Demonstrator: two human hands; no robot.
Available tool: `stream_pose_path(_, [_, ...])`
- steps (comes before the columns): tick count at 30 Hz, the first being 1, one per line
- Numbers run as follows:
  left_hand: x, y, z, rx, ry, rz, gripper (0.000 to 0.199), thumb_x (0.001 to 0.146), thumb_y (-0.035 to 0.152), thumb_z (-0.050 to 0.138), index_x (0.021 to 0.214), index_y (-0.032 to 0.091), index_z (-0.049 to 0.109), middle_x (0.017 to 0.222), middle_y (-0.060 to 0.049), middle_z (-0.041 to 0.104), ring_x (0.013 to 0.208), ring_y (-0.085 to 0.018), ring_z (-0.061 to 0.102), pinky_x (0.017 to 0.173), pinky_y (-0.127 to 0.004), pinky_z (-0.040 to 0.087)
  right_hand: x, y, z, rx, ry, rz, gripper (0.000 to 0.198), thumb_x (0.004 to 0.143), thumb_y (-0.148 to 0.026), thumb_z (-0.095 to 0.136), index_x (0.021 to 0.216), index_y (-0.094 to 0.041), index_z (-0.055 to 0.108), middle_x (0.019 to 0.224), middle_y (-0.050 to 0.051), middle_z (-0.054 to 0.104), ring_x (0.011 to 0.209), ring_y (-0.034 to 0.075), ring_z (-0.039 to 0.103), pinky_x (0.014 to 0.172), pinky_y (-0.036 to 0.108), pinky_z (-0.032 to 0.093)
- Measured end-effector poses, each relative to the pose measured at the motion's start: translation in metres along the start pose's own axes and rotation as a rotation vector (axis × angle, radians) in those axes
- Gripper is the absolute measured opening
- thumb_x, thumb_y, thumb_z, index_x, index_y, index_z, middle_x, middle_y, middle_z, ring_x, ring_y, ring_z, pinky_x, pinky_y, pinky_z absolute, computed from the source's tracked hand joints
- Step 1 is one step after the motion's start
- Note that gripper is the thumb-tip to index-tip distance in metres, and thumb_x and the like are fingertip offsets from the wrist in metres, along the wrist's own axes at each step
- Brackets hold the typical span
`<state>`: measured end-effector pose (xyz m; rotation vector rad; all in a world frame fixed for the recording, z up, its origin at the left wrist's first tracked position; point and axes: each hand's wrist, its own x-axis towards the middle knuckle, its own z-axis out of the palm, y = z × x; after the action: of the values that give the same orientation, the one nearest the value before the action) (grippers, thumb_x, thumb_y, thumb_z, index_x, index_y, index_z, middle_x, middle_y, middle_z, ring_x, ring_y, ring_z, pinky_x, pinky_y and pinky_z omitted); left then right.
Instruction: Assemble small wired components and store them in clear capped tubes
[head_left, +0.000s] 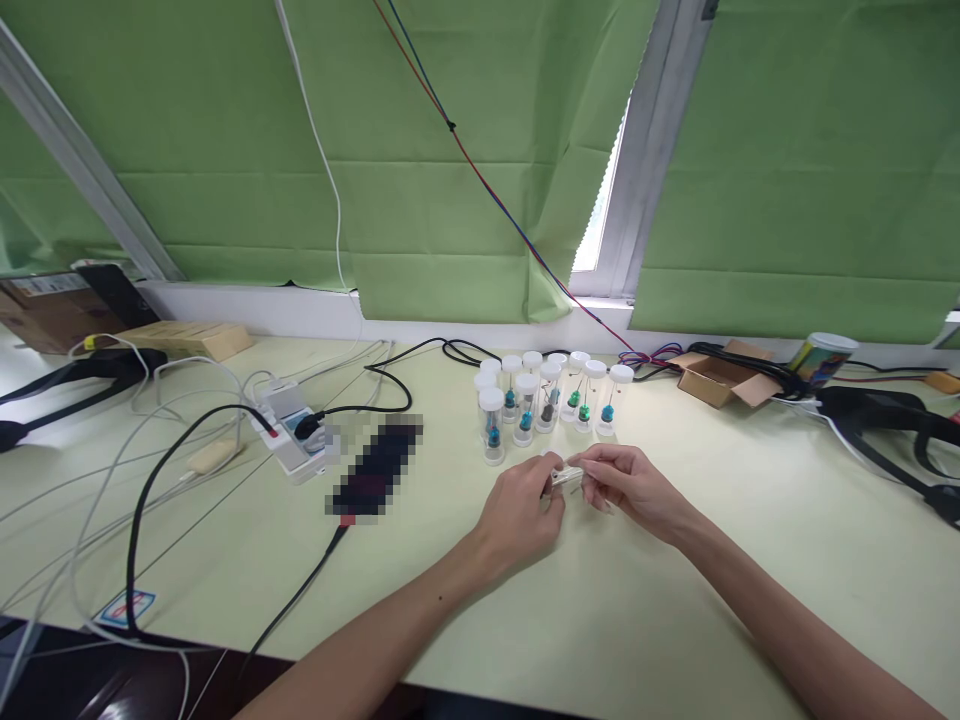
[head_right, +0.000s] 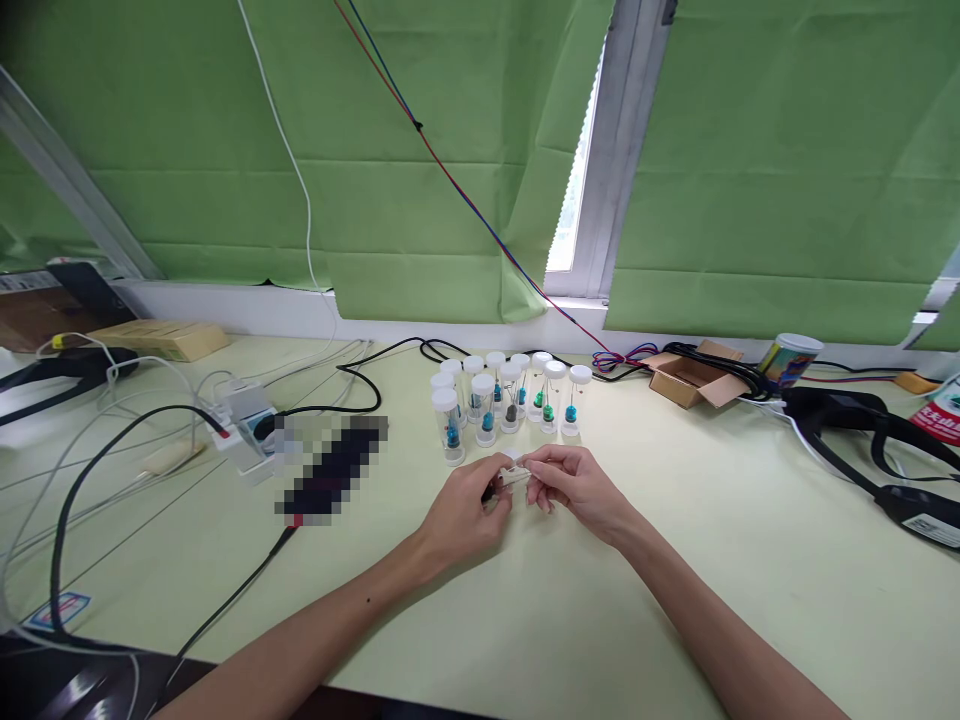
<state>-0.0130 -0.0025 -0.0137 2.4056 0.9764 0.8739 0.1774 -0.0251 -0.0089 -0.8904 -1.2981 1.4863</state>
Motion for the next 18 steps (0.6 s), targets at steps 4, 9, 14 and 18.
stream_pose_path(4, [0.001,0.0,0.0,-0.013,0.022,-0.015,0.018,0.079,0.014,0.045,0.093,0.02,0.055,0.073,0.0,0.055,0.062,-0.014,0.048,0.059,-0.025,0.035,-0.001,-0.002,0.003,-0.041,0.033,-0.01,0.026,0.086,-0.039,0.062,0.096,-0.016,0.067,0.063,0.002,0.063,0.054,0.01,0.051,0.054,0.025,0.039])
stream_pose_path(9, [0.007,0.001,-0.001,-0.151,0.118,-0.102,0.011,0.081,0.019,0.05,0.091,0.021,0.054,0.063,0.004,0.05,0.057,-0.012,0.045,0.057,-0.023,0.035,0.001,0.002,0.003,-0.198,0.192,-0.108,0.033,0.089,-0.047,0.053,0.096,-0.017,0.064,0.067,0.002,0.062,0.055,0.012,0.051,0.056,0.028,0.042])
stream_pose_path(14, [0.011,0.0,-0.003,-0.331,0.254,-0.23,0.015,0.082,0.031,0.054,0.092,0.021,0.053,0.061,0.005,0.05,0.055,-0.011,0.044,0.057,-0.023,0.037,0.005,0.012,-0.004,-0.748,0.364,-0.208,0.022,0.086,-0.039,0.056,0.084,-0.019,0.064,0.072,0.004,0.065,0.064,0.017,0.057,0.063,0.031,0.045])
stream_pose_path(18, [0.012,-0.003,-0.001,-0.366,0.272,-0.266,0.017,0.081,0.035,0.055,0.092,0.021,0.053,0.061,0.005,0.05,0.055,-0.011,0.044,0.058,-0.024,0.037,0.006,0.018,-0.01,-1.038,0.332,-0.208,0.014,0.085,-0.03,0.053,0.086,-0.021,0.063,0.082,0.004,0.065,0.072,0.019,0.058,0.067,0.032,0.046])
